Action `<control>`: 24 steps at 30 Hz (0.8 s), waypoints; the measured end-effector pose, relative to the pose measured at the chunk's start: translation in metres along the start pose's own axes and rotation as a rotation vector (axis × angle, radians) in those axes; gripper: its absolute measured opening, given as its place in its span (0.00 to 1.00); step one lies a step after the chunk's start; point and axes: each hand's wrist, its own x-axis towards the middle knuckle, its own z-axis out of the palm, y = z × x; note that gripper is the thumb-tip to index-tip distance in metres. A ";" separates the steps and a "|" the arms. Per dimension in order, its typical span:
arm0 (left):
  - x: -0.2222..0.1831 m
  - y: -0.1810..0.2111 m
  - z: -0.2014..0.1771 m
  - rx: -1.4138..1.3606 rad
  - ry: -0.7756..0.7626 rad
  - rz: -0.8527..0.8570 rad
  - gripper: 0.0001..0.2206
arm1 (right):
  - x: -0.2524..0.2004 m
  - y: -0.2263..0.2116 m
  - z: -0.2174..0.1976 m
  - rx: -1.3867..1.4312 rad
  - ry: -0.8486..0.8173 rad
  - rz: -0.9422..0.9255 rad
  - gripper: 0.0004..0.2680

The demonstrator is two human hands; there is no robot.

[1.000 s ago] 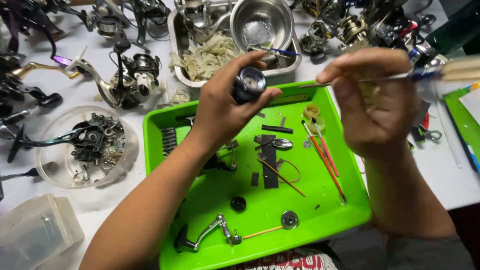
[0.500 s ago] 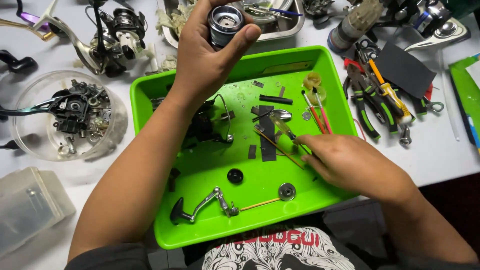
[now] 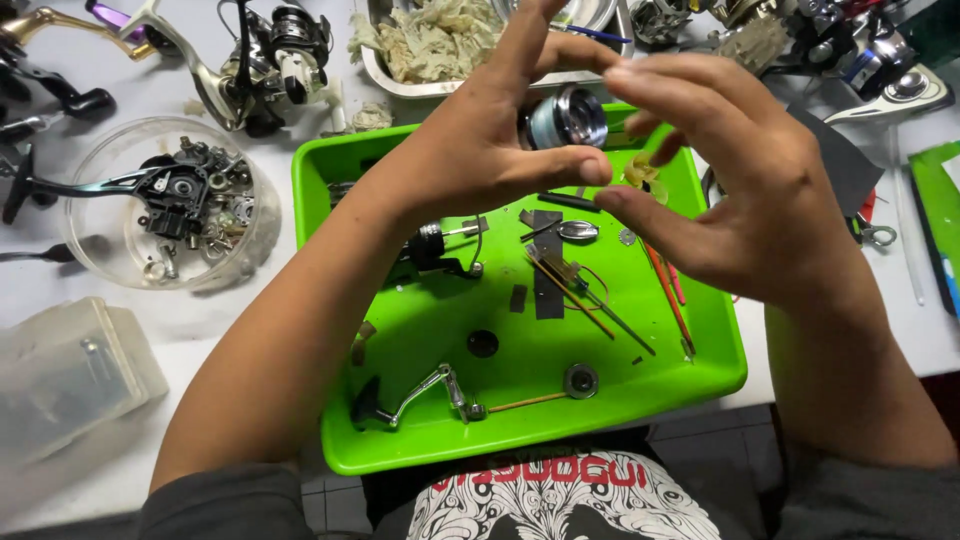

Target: Cleaning and assembling various components of a fishing reel, including the spool and rotor, on a workbench.

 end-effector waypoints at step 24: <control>-0.096 0.056 -0.013 1.013 -0.149 -0.248 0.36 | -0.069 0.020 0.027 -0.127 -0.414 0.160 0.17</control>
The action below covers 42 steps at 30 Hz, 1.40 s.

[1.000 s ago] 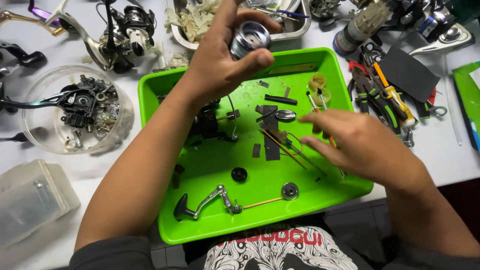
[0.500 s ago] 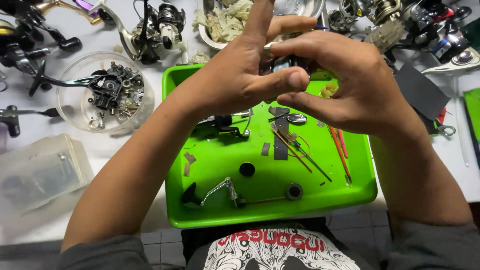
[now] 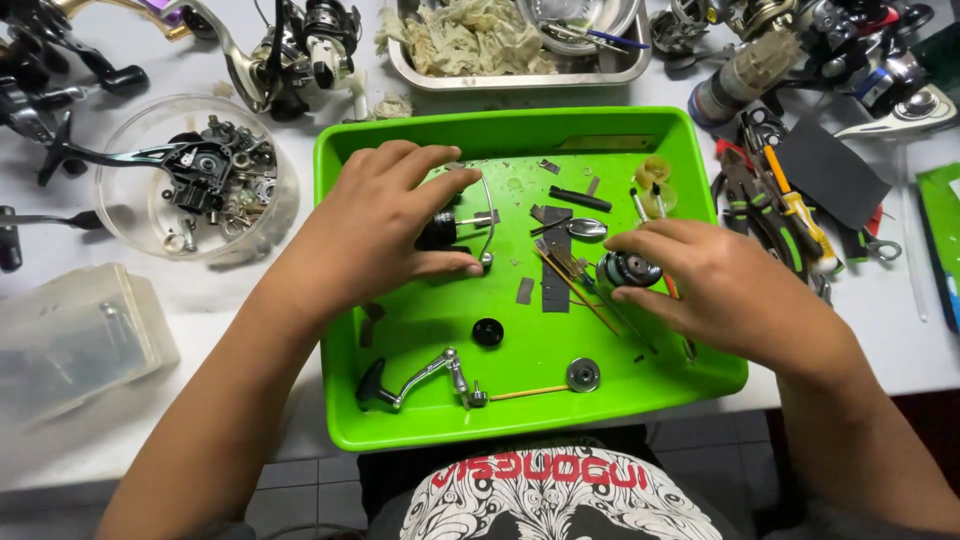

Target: Cleaning and assembling various components of a fishing reel, including the spool and rotor, on a workbench.

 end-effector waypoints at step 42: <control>-0.036 -0.027 0.001 -0.496 0.634 -0.028 0.29 | 0.085 -0.033 0.000 -0.018 0.262 -0.315 0.07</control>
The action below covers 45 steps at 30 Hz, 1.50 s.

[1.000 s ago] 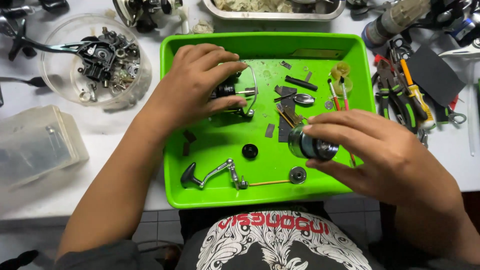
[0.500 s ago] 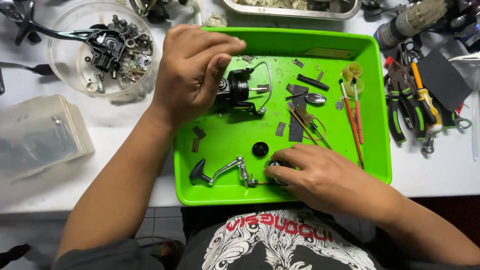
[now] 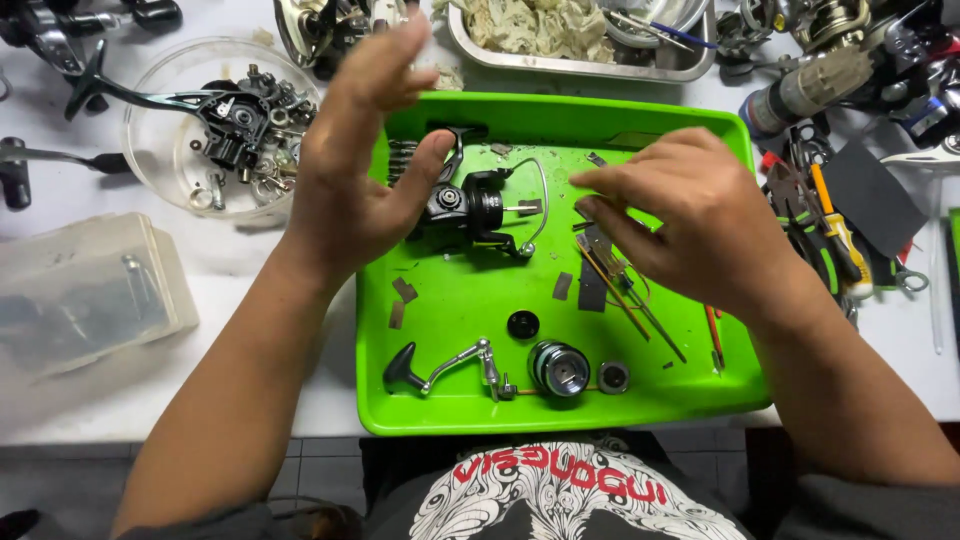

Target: Cleaning and assembling various components of a fishing reel, including the spool and rotor, on a workbench.

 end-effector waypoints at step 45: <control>0.004 0.008 0.026 0.444 -0.462 -0.117 0.43 | -0.014 0.043 0.031 0.240 0.259 0.123 0.16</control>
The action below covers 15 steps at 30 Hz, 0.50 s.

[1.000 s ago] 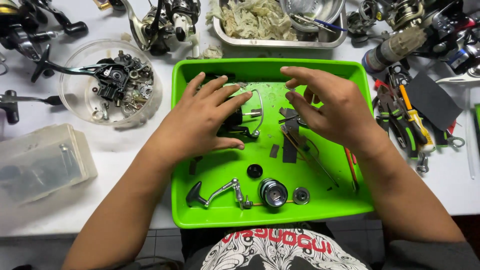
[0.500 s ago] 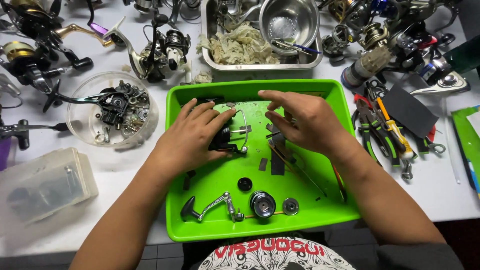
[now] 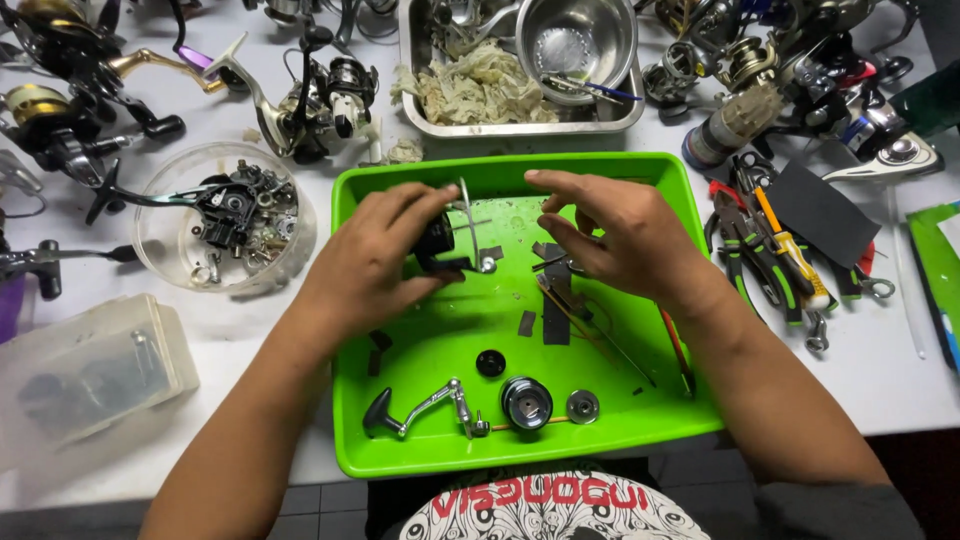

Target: Cleaning and assembling various components of a fishing reel, including the spool and rotor, on a workbench.

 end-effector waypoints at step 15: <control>0.080 0.052 0.002 -1.583 0.475 -0.437 0.35 | 0.010 -0.009 0.004 0.559 0.002 0.483 0.20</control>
